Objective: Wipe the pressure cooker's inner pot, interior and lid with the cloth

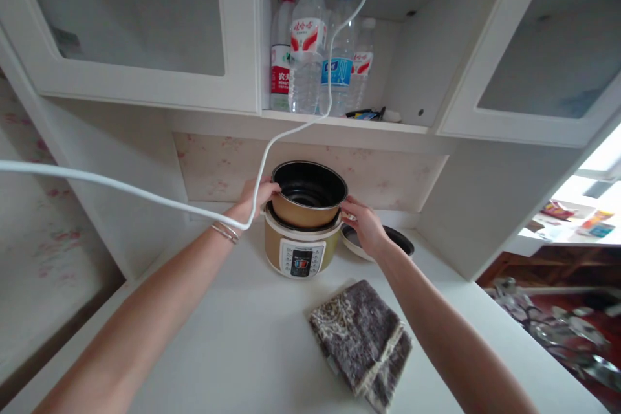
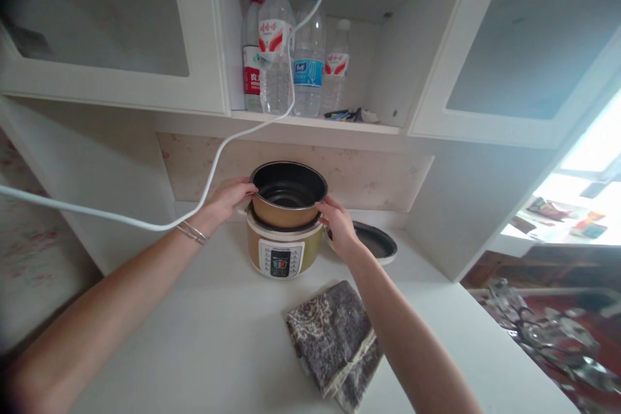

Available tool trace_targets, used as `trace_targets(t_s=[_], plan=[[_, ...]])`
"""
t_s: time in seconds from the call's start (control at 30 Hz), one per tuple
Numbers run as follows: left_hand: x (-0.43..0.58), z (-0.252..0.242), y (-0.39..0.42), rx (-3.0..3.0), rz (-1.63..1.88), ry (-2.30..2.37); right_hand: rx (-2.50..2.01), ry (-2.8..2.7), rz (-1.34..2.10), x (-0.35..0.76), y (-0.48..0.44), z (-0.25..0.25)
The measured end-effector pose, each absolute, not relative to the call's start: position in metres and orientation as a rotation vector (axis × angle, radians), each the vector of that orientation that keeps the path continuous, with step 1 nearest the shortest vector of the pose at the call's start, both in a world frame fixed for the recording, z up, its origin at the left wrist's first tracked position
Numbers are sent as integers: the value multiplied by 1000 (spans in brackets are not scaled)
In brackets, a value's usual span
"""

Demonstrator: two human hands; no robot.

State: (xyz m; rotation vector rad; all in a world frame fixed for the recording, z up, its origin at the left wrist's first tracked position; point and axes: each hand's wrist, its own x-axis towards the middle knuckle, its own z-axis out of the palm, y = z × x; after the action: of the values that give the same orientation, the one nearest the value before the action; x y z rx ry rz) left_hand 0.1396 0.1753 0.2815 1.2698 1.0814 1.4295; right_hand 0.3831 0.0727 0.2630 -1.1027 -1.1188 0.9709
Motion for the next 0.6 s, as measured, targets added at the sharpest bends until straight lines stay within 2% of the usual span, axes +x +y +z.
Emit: trace_targets(t_s=[0.17, 0.43, 0.6], plan=[[140, 263, 182, 1280, 1284, 1250, -1153, -1137, 1082, 389, 78, 245], [134, 240, 181, 1378, 1160, 1397, -1305, -1008, 1077, 387, 96, 220], [128, 223, 180, 1548, 1118, 1313, -1214, -1032, 882, 390, 64, 227]])
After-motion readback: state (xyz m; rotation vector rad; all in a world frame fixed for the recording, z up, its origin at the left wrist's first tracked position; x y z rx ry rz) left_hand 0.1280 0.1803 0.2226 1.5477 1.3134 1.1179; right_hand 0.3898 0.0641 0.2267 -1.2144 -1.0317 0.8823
